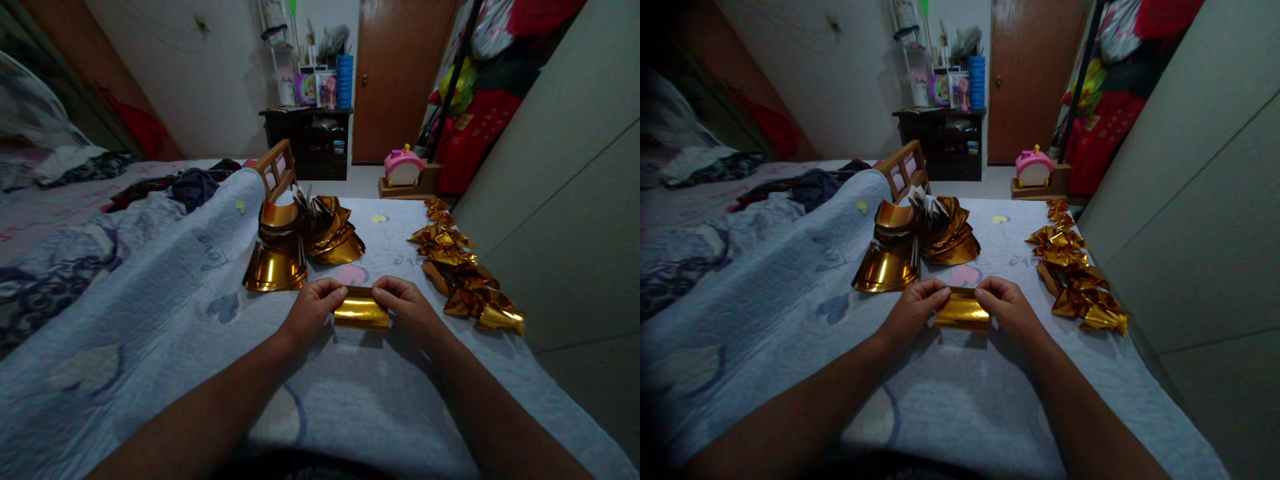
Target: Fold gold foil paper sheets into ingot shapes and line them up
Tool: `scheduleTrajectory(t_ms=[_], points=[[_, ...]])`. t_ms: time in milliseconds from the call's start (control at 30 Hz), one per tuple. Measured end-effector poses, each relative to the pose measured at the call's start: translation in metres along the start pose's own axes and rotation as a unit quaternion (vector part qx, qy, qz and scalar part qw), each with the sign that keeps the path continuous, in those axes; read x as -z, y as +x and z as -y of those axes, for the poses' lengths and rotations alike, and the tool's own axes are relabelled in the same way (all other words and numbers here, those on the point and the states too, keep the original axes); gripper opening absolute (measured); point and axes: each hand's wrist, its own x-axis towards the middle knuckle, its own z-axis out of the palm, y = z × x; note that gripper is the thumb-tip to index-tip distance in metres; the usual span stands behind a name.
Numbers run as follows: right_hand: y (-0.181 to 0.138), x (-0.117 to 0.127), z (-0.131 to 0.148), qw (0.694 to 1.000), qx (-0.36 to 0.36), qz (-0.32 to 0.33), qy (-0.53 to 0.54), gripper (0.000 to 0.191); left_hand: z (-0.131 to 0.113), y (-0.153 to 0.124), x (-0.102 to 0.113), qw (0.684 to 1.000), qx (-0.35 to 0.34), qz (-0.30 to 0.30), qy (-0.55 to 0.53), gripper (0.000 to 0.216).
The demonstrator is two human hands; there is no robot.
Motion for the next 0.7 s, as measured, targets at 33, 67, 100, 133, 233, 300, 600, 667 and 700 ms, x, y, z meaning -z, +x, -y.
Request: scheduleTrajectory(t_ms=[33, 67, 100, 133, 233, 300, 600, 667, 700], points=[[0.0, 0.0001, -0.0001, 1.0, 0.002, 0.0, -0.001, 0.033, 0.0, -0.0001, 0.0, 1.0, 0.002, 0.0, -0.002, 0.025], [0.0001, 0.0002, -0.0003, 1.0, 0.004, 0.001, -0.002, 0.032, 0.0, -0.0002, 0.0001, 1.0, 0.003, -0.001, -0.005, 0.025], [0.0002, 0.0004, -0.0006, 1.0, 0.006, 0.002, -0.002, 0.032, 0.0001, -0.0002, 0.0002, 1.0, 0.004, -0.002, -0.007, 0.025], [0.0003, 0.0005, -0.0009, 1.0, 0.008, 0.002, -0.001, 0.032, 0.0003, -0.0002, 0.0003, 1.0, 0.005, -0.002, -0.008, 0.025], [0.0005, 0.0008, -0.0017, 1.0, 0.01, 0.007, -0.001, 0.031, 0.0008, -0.0003, 0.0008, 1.0, 0.006, -0.003, -0.009, 0.027], [0.0003, 0.0009, -0.0016, 1.0, 0.014, 0.007, -0.003, 0.03, 0.0007, -0.0003, 0.0009, 1.0, 0.005, -0.002, -0.007, 0.027], [0.0005, 0.0016, -0.0005, 1.0, 0.011, 0.009, -0.019, 0.027, -0.0006, 0.0008, -0.0006, 1.0, -0.014, -0.015, -0.003, 0.021], [0.0013, 0.0014, -0.0014, 1.0, 0.014, 0.008, -0.025, 0.025, -0.0001, 0.0013, -0.0004, 1.0, -0.014, -0.016, 0.003, 0.02], [0.0018, 0.0013, -0.002, 0.999, 0.017, 0.006, -0.034, 0.024, 0.0004, 0.0015, 0.0, 1.0, -0.017, -0.019, 0.011, 0.02]])
